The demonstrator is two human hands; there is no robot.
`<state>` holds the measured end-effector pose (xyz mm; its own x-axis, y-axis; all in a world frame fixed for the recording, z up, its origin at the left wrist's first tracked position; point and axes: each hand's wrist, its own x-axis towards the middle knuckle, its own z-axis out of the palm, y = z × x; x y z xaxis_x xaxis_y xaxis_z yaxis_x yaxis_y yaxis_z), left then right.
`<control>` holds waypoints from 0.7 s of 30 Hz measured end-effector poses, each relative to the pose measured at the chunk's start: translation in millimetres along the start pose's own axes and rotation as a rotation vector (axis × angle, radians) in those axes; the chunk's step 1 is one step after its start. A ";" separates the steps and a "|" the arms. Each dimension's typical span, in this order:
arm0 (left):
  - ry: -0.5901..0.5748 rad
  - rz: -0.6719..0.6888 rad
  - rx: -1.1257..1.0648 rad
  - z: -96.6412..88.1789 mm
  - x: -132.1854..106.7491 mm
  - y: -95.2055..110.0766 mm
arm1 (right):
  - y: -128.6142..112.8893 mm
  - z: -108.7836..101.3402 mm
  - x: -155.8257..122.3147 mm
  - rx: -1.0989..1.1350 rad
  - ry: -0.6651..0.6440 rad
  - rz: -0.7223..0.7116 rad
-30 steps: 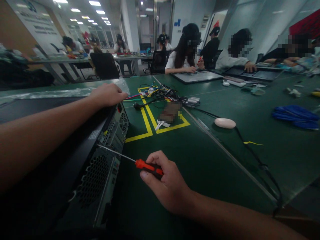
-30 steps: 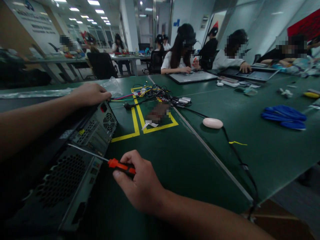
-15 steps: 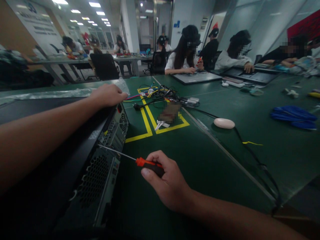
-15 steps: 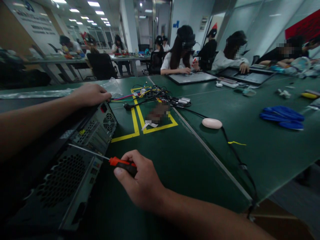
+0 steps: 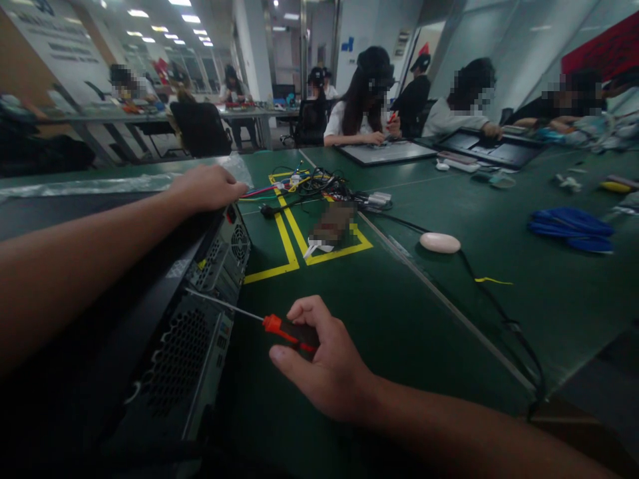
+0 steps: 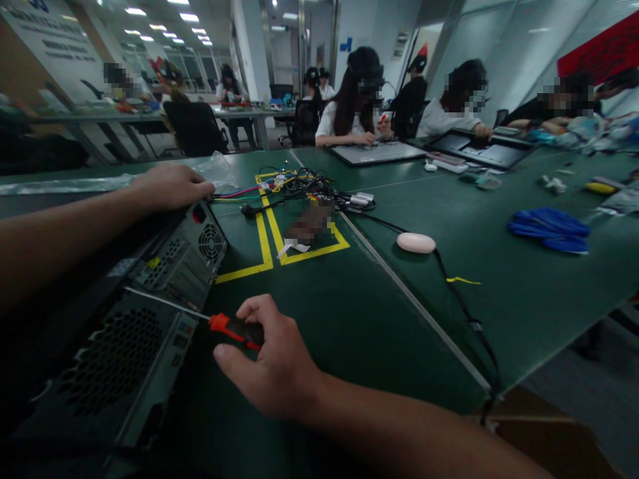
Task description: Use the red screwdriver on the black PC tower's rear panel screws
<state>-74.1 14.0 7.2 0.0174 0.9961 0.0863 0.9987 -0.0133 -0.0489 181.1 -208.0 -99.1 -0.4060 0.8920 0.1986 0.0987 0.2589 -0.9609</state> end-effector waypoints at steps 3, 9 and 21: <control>0.009 -0.028 0.000 1.2 1.7 -0.3 | 0.3 -0.1 0.4 -0.024 0.005 -0.010; 0.051 -0.031 -0.007 5.1 5.6 -3.1 | 0.5 -0.7 2.2 -0.003 0.000 -0.030; 0.013 -0.021 -0.011 1.9 1.8 -1.9 | 1.0 -0.6 1.7 -0.020 0.004 -0.028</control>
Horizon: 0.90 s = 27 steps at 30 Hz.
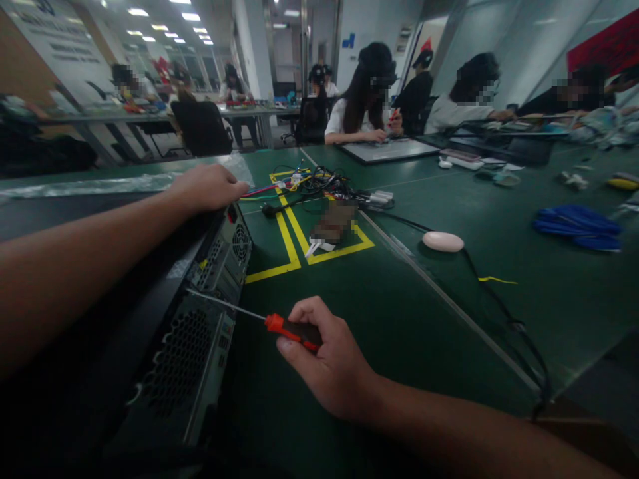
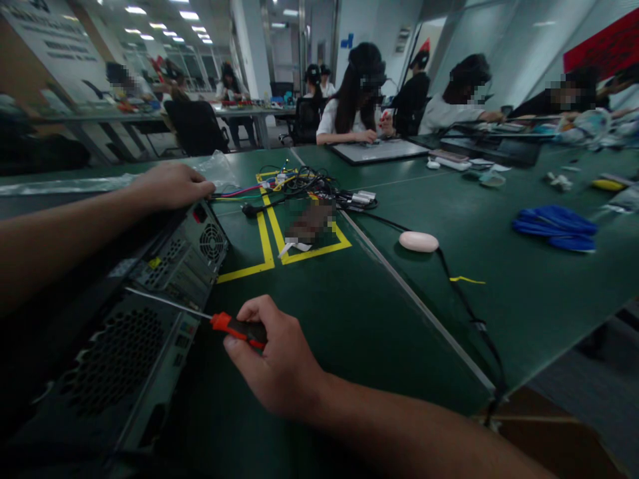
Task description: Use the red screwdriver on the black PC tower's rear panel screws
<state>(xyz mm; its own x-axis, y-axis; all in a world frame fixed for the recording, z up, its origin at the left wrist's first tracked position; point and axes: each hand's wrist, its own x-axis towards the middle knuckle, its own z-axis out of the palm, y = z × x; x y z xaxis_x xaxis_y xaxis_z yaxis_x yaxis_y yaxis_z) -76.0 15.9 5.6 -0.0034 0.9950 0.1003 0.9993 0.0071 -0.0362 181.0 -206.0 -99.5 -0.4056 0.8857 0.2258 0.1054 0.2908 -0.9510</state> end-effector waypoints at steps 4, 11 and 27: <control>-0.010 0.002 0.000 -2.5 -2.5 1.1 | -1.0 -0.6 -0.4 -0.003 0.000 0.005; 0.009 0.008 -0.019 0.7 2.6 -2.9 | -1.6 -1.5 -0.2 -0.006 0.003 0.012; -0.002 0.000 0.009 -2.0 -1.5 2.1 | -2.2 0.4 0.5 -0.043 -0.002 0.013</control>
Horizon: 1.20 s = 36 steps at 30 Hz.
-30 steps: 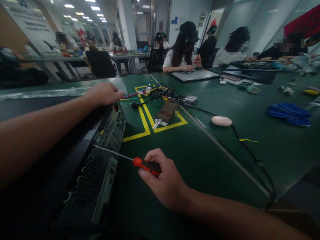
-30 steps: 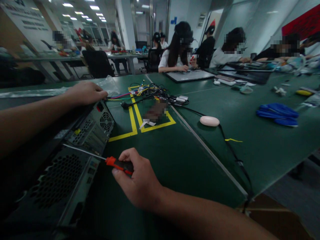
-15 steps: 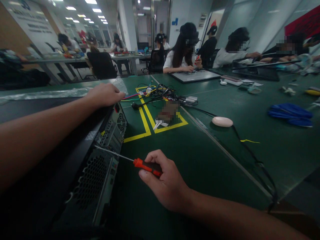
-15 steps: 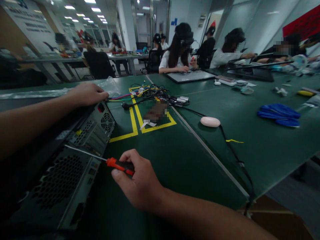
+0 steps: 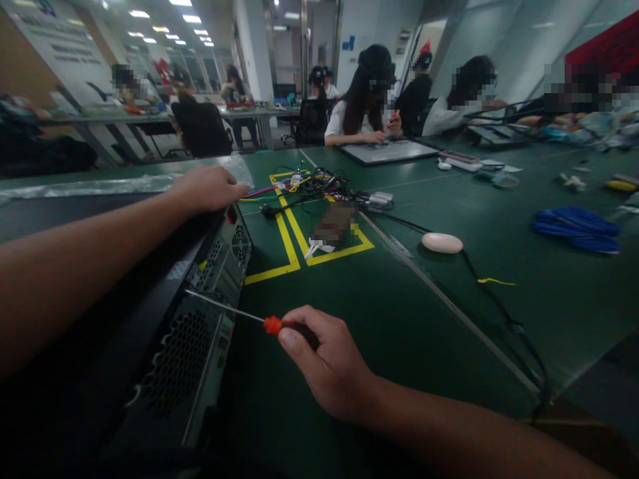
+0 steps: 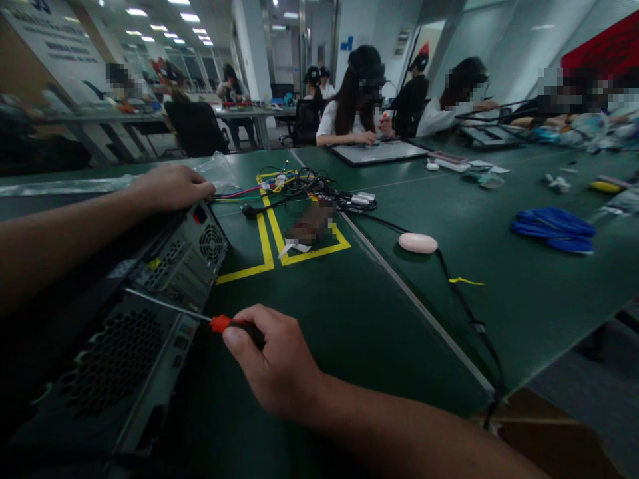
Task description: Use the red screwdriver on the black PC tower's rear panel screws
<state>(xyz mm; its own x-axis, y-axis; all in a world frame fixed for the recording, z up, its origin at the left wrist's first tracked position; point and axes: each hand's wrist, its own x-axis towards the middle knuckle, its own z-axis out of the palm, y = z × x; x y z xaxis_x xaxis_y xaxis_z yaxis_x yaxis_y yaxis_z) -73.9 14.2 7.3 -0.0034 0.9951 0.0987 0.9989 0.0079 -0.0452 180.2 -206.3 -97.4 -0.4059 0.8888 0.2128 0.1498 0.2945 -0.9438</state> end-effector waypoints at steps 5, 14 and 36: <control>-0.013 0.011 -0.002 -2.5 -2.6 1.9 | 1.9 3.4 -2.4 0.013 0.015 -0.010; -0.015 0.020 0.013 -0.3 -1.2 -1.4 | -1.7 1.2 -1.4 0.003 -0.001 0.006; 0.017 -0.014 0.010 1.9 2.8 -1.7 | -1.1 1.4 -2.5 0.002 -0.003 0.013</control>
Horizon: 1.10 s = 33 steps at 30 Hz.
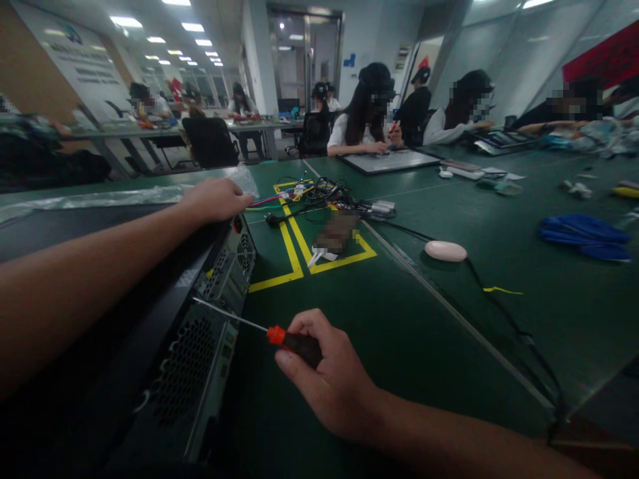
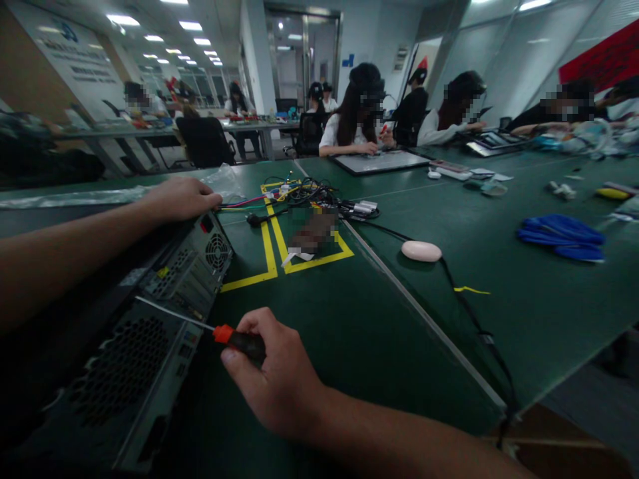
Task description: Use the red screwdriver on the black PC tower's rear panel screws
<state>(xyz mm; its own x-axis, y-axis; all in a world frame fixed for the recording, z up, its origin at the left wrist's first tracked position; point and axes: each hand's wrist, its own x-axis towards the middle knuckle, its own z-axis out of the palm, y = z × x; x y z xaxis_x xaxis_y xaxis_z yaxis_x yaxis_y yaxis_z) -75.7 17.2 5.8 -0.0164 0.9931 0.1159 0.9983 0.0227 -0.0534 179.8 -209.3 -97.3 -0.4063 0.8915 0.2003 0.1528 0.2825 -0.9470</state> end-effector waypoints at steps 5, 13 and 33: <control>-0.005 0.001 -0.010 0.3 0.1 -0.1 | -0.3 0.8 -0.4 0.019 -0.008 0.022; 0.013 -0.006 -0.038 2.9 2.3 -2.6 | -1.0 -2.8 1.0 -0.020 0.017 0.006; 0.030 0.003 -0.053 3.3 2.9 -2.4 | -2.4 -1.5 0.8 0.030 -0.002 0.032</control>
<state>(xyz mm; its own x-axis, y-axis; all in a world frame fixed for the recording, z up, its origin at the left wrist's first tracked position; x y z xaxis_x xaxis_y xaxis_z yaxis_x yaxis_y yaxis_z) -78.4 20.4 2.9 -0.0129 0.9892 0.1458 0.9999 0.0133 -0.0017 180.5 -208.7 -94.5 -0.4032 0.8993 0.1696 0.1389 0.2433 -0.9600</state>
